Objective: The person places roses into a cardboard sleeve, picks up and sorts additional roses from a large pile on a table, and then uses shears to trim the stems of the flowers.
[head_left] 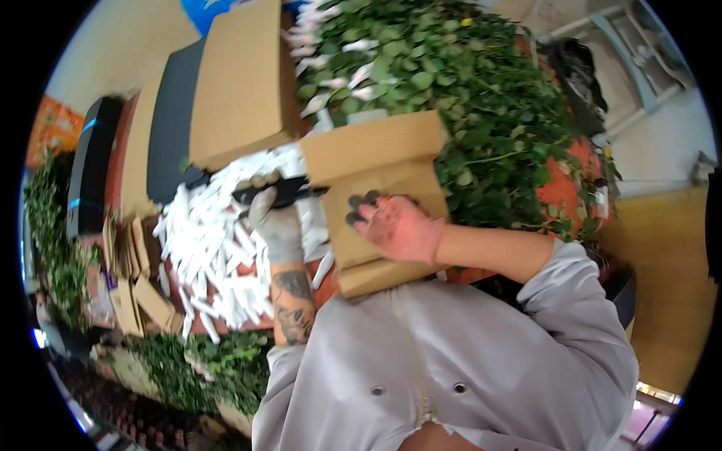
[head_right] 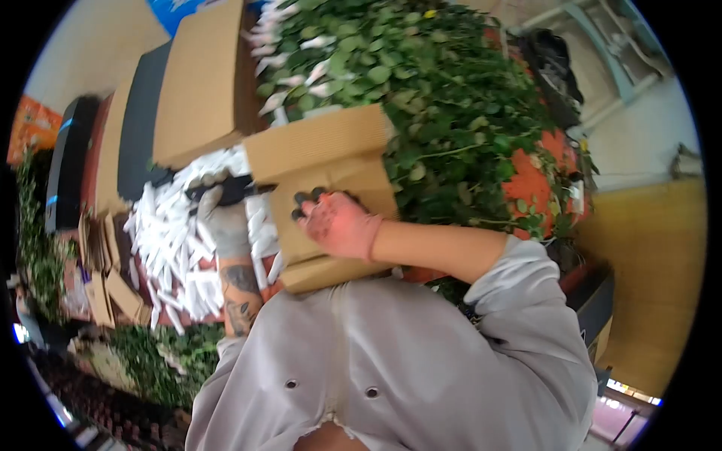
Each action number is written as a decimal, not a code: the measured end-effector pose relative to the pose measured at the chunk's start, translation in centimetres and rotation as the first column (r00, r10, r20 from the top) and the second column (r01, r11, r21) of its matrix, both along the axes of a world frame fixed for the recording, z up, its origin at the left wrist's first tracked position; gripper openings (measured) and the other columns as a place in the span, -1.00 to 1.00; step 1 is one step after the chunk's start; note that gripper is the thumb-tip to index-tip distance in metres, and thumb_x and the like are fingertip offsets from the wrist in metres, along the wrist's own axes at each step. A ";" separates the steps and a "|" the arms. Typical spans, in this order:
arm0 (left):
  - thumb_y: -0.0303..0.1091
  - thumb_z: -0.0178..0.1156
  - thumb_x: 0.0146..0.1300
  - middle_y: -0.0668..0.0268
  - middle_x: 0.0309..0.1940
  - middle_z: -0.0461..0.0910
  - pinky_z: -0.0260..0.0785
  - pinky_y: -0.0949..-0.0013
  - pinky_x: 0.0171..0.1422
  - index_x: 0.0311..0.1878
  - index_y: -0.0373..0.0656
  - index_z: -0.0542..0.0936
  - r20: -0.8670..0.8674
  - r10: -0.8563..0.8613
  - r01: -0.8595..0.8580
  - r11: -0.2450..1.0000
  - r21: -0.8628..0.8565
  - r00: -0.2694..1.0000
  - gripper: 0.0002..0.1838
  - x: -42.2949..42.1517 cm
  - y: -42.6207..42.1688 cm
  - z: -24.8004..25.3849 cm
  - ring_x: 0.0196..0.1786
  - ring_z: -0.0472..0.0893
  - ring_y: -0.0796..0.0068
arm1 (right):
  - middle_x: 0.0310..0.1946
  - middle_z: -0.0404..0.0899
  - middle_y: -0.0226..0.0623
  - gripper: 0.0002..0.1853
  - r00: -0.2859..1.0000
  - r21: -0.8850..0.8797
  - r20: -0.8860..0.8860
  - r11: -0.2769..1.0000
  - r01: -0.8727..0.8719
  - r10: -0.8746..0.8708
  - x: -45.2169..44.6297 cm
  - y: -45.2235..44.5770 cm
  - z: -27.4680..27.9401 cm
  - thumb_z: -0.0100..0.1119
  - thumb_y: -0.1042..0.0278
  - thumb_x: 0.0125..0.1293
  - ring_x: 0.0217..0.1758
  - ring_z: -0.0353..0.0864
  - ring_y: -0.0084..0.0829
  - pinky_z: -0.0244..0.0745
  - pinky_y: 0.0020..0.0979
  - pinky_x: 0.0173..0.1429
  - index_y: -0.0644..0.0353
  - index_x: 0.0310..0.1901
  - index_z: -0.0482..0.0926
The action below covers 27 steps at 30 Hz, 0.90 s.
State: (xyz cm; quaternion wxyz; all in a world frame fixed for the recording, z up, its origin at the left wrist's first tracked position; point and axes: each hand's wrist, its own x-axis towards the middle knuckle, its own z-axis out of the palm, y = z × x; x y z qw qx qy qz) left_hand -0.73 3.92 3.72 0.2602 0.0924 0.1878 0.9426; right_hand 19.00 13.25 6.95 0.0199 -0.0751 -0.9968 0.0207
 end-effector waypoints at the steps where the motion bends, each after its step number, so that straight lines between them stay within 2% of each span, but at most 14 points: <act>1: -0.70 0.01 -0.07 0.30 -0.26 0.48 0.21 0.14 0.29 -0.22 -0.10 0.43 -0.043 -0.010 0.012 1.000 0.027 0.999 -0.67 -0.6 0.2 -1.0 -0.11 0.48 0.30 | -0.06 0.48 -0.24 -0.68 0.999 0.089 -0.005 0.995 -0.047 0.047 0.1 -0.3 -0.4 -0.11 0.17 0.25 -0.09 0.43 -0.33 0.28 -0.31 -0.01 0.14 -0.04 0.39; 5: -0.51 0.01 0.03 0.15 0.05 0.44 0.10 0.11 0.38 0.14 -0.27 0.37 0.167 -0.178 0.175 0.984 0.030 0.970 -0.49 -1.8 -0.4 -2.7 0.15 0.40 0.18 | -0.12 0.51 -0.22 -0.65 0.983 0.286 0.041 0.941 -0.181 0.176 0.1 -0.5 -2.4 -0.06 0.15 0.22 -0.17 0.46 -0.39 0.32 -0.31 -0.13 0.17 -0.05 0.39; 6: -0.51 0.02 0.02 0.11 0.10 0.42 0.09 0.09 0.39 0.17 -0.27 0.36 -0.117 -0.130 0.135 0.990 0.036 0.985 -0.46 -2.5 -0.9 -2.6 0.19 0.38 0.17 | -0.14 0.51 -0.22 -0.65 0.979 0.295 0.057 0.933 -0.205 0.197 -0.1 -0.3 -2.8 -0.05 0.15 0.21 -0.19 0.47 -0.40 0.33 -0.31 -0.17 0.18 -0.05 0.39; 8: -0.49 0.04 0.04 0.15 0.09 0.39 0.07 0.08 0.40 0.25 -0.24 0.26 -0.306 0.086 -0.126 0.986 -0.113 0.948 -0.39 -2.3 -2.2 0.8 0.18 0.37 0.21 | -0.12 0.52 -0.24 -0.61 0.976 0.279 0.053 0.936 -0.217 0.211 -0.1 1.0 -1.8 -0.02 0.11 0.20 -0.16 0.47 -0.40 0.34 -0.26 -0.13 0.17 -0.02 0.40; 10: -0.56 0.15 -0.04 0.21 0.11 0.34 0.16 0.25 0.33 0.28 -0.22 0.22 -0.513 0.031 -0.255 0.892 -0.372 0.858 -0.29 -2.2 -3.7 4.8 0.16 0.36 0.27 | -0.09 0.51 -0.28 -0.60 0.926 -0.096 -0.283 0.954 -0.285 0.249 1.0 1.9 1.8 0.02 0.14 0.17 -0.08 0.47 -0.36 0.32 -0.17 -0.03 0.10 0.02 0.40; 12: -0.62 0.13 -0.09 0.20 0.07 0.35 0.26 0.33 0.23 0.27 -0.23 0.23 -0.712 -0.380 -0.505 0.515 -0.693 0.590 -0.27 -4.6 -5.0 3.9 0.11 0.38 0.30 | -0.06 0.50 -0.38 -0.58 0.983 -0.187 -0.167 0.977 -0.106 0.074 0.2 5.0 6.8 0.02 0.06 0.15 -0.01 0.47 -0.37 0.34 -0.28 0.04 -0.03 0.05 0.44; 13: -0.68 0.05 -0.18 0.18 -0.07 0.39 0.31 0.30 0.10 0.25 -0.23 0.26 -0.805 -0.493 -0.739 0.396 -0.544 0.329 -0.25 -4.5 -4.3 3.0 -0.03 0.42 0.26 | 0.02 0.49 -0.44 -0.56 0.996 -0.113 -0.088 0.994 0.003 -0.012 -0.4 7.9 8.4 0.01 0.01 0.17 0.07 0.45 -0.41 0.35 -0.37 0.07 -0.09 0.09 0.45; 14: -0.63 0.06 -0.27 0.14 -0.19 0.39 0.28 0.19 0.05 0.21 -0.23 0.30 -0.705 -0.667 -0.780 0.299 -0.550 0.241 -0.23 -5.1 -4.4 1.3 -0.14 0.42 0.17 | -0.06 0.51 -0.49 -0.60 0.940 -0.095 -0.338 0.995 0.005 -0.037 -1.3 12.5 8.0 0.02 0.02 0.16 0.06 0.46 -0.42 0.35 -0.37 0.08 -0.11 0.03 0.49; 15: -0.59 0.08 -0.29 0.13 -0.24 0.39 0.26 0.12 0.03 0.20 -0.24 0.31 -0.653 -0.739 -0.822 0.263 -0.506 0.166 -0.23 -5.4 -4.7 0.0 -0.17 0.41 0.12 | -0.08 0.52 -0.46 -0.63 0.959 0.147 -0.262 0.977 0.154 -0.112 -2.4 17.4 6.7 0.03 0.06 0.14 0.05 0.46 -0.39 0.36 -0.37 0.07 -0.06 -0.02 0.51; 16: -0.55 0.09 -0.31 0.12 -0.28 0.38 0.23 0.05 0.01 0.19 -0.24 0.32 -0.589 -0.803 -0.861 0.232 -0.453 0.093 -0.23 -5.6 -4.8 -0.9 -0.19 0.40 0.08 | -0.05 0.50 -0.34 -0.58 0.948 -0.146 -0.053 0.941 0.305 -0.315 -3.4 20.0 10.9 0.04 0.10 0.12 0.08 0.45 -0.32 0.35 -0.36 0.10 0.01 0.03 0.48; 18: -0.48 0.14 -0.29 0.09 -0.23 0.40 0.21 0.02 0.06 0.20 -0.23 0.32 -0.548 -0.825 -0.865 0.168 -0.472 0.139 -0.23 -6.1 -4.4 -2.1 -0.13 0.41 0.05 | -0.44 0.41 -0.24 -0.79 0.903 0.300 -0.400 0.909 0.290 -0.156 -3.4 30.8 1.8 -0.03 0.19 0.14 -0.35 0.42 -0.31 0.35 -0.33 -0.17 0.08 -0.27 0.48; 20: -0.42 0.18 -0.28 0.06 -0.17 0.42 0.20 -0.01 0.10 0.21 -0.22 0.31 -0.506 -0.840 -0.865 0.097 -0.493 0.194 -0.22 -6.7 -4.0 -3.0 -0.07 0.41 0.03 | -0.51 0.23 -0.25 -0.87 0.868 0.346 0.078 0.830 0.437 -0.490 -2.6 35.3 -1.2 -0.16 0.32 0.22 -0.50 0.20 -0.31 0.24 -0.34 -0.29 0.12 -0.43 0.35; 24: -0.05 0.41 -0.29 -0.02 0.08 0.37 0.13 0.01 0.27 0.25 -0.19 0.29 -0.511 -0.846 -0.876 0.124 -0.465 0.152 -0.05 -8.9 -4.4 -6.4 0.15 0.33 -0.06 | -0.29 0.32 -0.17 -0.80 0.881 0.497 0.110 0.793 0.353 -0.461 -1.8 42.9 -10.4 -0.16 0.32 0.23 -0.30 0.32 -0.27 0.26 -0.33 -0.08 0.14 -0.16 0.38; 27: -0.06 0.41 -0.30 0.02 0.09 0.37 0.12 0.00 0.30 0.26 -0.15 0.29 -0.468 -0.861 -0.929 -0.013 -0.370 0.199 -0.05 -8.5 -4.4 -7.9 0.18 0.32 -0.04 | -0.16 0.39 -0.17 -0.70 0.878 0.571 0.137 0.761 0.308 -0.459 -0.4 43.9 -10.7 -0.13 0.30 0.21 -0.16 0.41 -0.25 0.31 -0.32 -0.01 0.10 -0.03 0.42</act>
